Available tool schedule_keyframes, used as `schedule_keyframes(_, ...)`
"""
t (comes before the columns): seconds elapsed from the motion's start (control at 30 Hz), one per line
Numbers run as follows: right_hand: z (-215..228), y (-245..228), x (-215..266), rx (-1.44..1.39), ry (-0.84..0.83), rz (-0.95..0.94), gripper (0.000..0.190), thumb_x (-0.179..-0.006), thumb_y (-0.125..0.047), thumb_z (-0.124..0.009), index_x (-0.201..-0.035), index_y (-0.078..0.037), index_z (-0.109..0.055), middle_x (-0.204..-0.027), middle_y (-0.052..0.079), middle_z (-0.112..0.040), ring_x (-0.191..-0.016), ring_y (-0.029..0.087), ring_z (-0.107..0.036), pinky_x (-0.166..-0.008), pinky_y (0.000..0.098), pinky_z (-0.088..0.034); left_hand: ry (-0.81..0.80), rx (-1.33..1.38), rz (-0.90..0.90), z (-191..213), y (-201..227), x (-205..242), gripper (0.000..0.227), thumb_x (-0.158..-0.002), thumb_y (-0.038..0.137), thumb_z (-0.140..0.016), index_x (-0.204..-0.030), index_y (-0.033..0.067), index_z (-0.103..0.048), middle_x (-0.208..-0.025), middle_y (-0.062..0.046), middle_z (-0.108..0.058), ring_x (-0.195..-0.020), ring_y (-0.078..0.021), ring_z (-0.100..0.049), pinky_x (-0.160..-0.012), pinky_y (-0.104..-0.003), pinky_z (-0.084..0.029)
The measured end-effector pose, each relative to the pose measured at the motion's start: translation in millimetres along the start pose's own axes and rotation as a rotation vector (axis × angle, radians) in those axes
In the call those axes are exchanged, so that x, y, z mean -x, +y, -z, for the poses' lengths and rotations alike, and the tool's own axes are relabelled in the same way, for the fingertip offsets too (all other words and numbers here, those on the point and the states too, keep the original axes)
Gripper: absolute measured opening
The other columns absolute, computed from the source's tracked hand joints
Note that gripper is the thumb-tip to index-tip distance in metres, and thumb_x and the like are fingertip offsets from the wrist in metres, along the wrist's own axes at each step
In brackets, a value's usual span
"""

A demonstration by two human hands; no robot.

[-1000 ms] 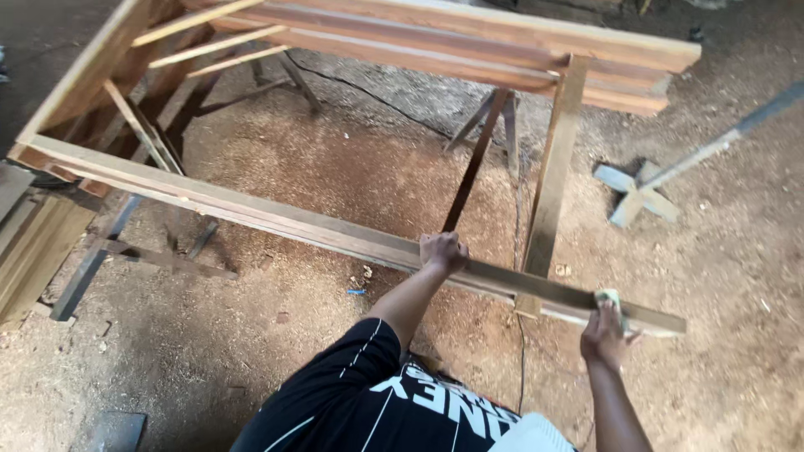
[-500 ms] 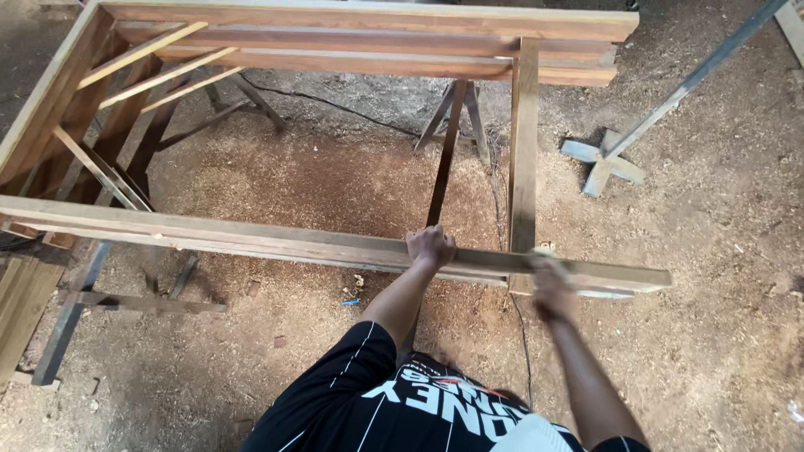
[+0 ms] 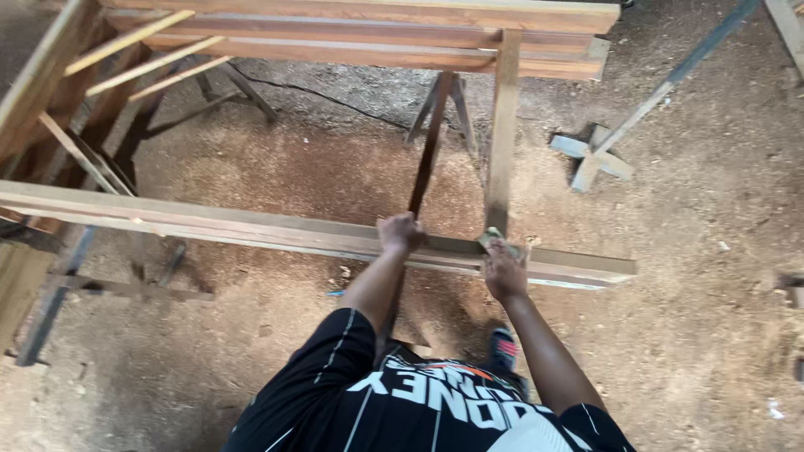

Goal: The person sands the surface of a large wooden frame using a piece of sandpaper, moving their hands across the wood to smooth it.

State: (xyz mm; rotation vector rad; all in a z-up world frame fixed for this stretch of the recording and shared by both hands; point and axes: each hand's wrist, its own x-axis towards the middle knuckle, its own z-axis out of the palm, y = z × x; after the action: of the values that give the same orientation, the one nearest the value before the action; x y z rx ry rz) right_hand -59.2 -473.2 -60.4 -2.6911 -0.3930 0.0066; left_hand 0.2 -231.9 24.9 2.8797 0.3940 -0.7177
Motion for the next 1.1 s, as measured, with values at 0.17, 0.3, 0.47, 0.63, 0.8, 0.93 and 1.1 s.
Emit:
schedule_keyframes(0.17, 36.7, 95.0, 28.3, -0.001, 0.004, 0.214, 0.037, -0.095, -0.016, -0.046, -0.129, -0.012, -0.058, -0.137, 0.009, -0.056, -0.128, 0.023, -0.051, -0.112, 0.0521, -0.029, 0.123, -0.105, 0.021, -10.9, 3.7, -6.0, 0.035, -0.090, 0.032, -0.044, -0.112, 0.0108, -0.061, -0.100, -0.006, -0.064, -0.099, -0.0206, -0.056, -0.099, -0.046, -0.036)
schedule_keyframes(0.3, 59.3, 170.2, 49.4, 0.109, -0.027, 0.226, 0.036, -0.092, -0.011, -0.044, -0.124, -0.014, -0.060, -0.130, 0.008, -0.059, -0.122, 0.025, -0.054, -0.106, 0.0638, -0.025, 0.243, -0.185, 0.058, -22.3, 24.6, -10.6, 0.032, -0.084, 0.029, -0.050, -0.108, 0.0123, -0.062, -0.110, -0.009, -0.058, -0.113, -0.0260, -0.046, -0.106, -0.054, -0.023)
schedule_keyframes(0.47, 21.1, 170.8, 30.8, 0.070, -0.010, 0.331, 0.036, -0.089, -0.009, -0.046, -0.122, -0.007, -0.060, -0.133, 0.013, -0.058, -0.126, 0.026, -0.055, -0.113, 0.0493, -0.034, 0.320, -0.005, 0.023, -63.0, 92.3, -7.1, 0.031, -0.080, 0.027, -0.055, -0.107, 0.0143, -0.061, -0.107, -0.007, -0.060, -0.108, -0.0230, -0.050, -0.100, -0.046, -0.031)
schedule_keyframes(0.63, 18.2, 126.3, -10.7, -0.186, -0.263, 0.504, 0.037, -0.097, -0.023, -0.042, -0.126, -0.005, -0.056, -0.138, 0.012, -0.052, -0.133, 0.027, -0.047, -0.110, 0.0427, -0.032, 0.471, 0.293, 0.043, -111.4, 158.1, -6.5, 0.024, -0.089, 0.031, -0.048, -0.099, 0.0155, -0.063, -0.100, -0.006, -0.062, -0.102, -0.0240, -0.052, -0.096, -0.045, -0.033)
schedule_keyframes(0.8, 27.3, 169.6, -10.2, -0.062, -0.237, 0.733, 0.042, -0.098, -0.013, -0.033, -0.135, -0.009, -0.051, -0.142, 0.009, -0.047, -0.131, 0.025, -0.042, -0.112, 0.0585, -0.016, 0.407, 0.252, 0.020, -114.6, 153.2, -7.3, 0.028, -0.095, 0.033, -0.039, -0.101, 0.0156, -0.060, -0.095, -0.005, -0.060, -0.096, -0.0197, -0.054, -0.097, -0.040, -0.034)
schedule_keyframes(0.93, 49.0, 230.4, 4.4, -0.014, -0.343, 0.709, 0.038, -0.097, -0.018, -0.034, -0.130, -0.012, -0.053, -0.140, 0.007, -0.049, -0.132, 0.022, -0.044, -0.114, 0.0604, -0.012, 0.203, 0.068, 0.031, -102.1, 161.3, 3.2, 0.032, -0.097, 0.036, -0.035, -0.102, 0.0161, -0.059, -0.099, -0.003, -0.060, -0.096, -0.0178, -0.054, -0.095, -0.039, -0.035)
schedule_keyframes(1.1, 32.5, 198.6, -13.3, -0.031, -0.291, 0.739, 0.038, -0.099, -0.021, -0.039, -0.133, -0.007, -0.052, -0.140, 0.013, -0.052, -0.134, 0.025, -0.044, -0.112, 0.0503, -0.019, 0.201, 0.052, 0.029, -92.4, 167.8, 7.5, 0.033, -0.095, 0.038, -0.037, -0.111, 0.0191, -0.059, -0.102, -0.003, -0.060, -0.097, -0.0174, -0.054, -0.093, -0.039, -0.036)
